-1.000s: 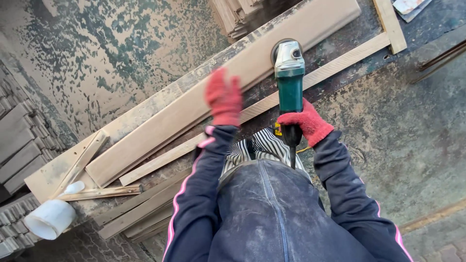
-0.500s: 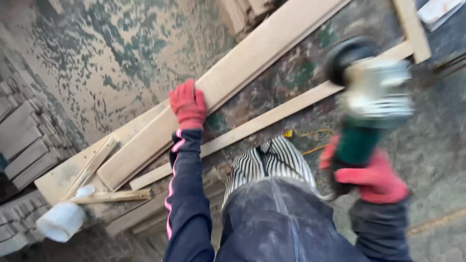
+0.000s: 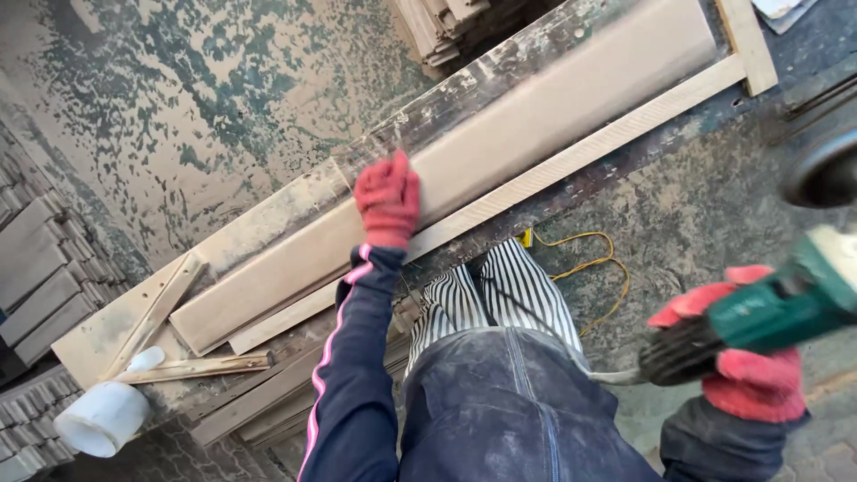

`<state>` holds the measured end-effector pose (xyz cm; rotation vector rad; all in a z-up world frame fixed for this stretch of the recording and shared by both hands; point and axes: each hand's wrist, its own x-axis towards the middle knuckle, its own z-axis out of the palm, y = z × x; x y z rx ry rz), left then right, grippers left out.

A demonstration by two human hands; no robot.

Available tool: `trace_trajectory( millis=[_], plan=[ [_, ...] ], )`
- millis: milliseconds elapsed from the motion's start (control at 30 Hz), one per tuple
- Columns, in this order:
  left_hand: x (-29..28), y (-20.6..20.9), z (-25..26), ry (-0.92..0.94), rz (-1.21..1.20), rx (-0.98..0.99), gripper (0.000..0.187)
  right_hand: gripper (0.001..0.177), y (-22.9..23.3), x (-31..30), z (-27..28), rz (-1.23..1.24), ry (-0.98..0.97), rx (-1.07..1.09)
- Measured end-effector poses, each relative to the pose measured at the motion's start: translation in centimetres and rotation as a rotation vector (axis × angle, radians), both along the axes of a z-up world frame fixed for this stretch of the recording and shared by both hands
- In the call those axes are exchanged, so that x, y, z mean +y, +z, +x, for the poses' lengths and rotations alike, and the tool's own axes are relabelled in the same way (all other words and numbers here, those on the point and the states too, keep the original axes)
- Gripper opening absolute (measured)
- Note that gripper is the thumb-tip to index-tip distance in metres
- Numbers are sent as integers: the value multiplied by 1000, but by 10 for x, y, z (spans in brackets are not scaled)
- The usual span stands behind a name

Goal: Sanding wooden boards using an angle grinder followed by manual hand-sanding with a block.

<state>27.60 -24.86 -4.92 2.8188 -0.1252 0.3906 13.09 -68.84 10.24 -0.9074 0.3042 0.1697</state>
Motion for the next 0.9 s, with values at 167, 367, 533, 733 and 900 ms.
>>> trace_trajectory(
  millis=[167,367,533,733,900],
  plan=[
    [6,-15,-12,-36,-29,57,42,71,-17,27,49,59,97,149],
    [12,-21,-5,-77,61,-85,31,73,-59,77,120,-297,248,317],
    [15,-34,-2,19,134,-126,18,59,-91,78,154,-358,307,372],
    [12,-18,0,-10,106,-141,13,44,-79,77,168,-266,215,469],
    [14,-30,0,-33,135,-170,13,45,-79,87,175,-334,303,542]
  ],
)
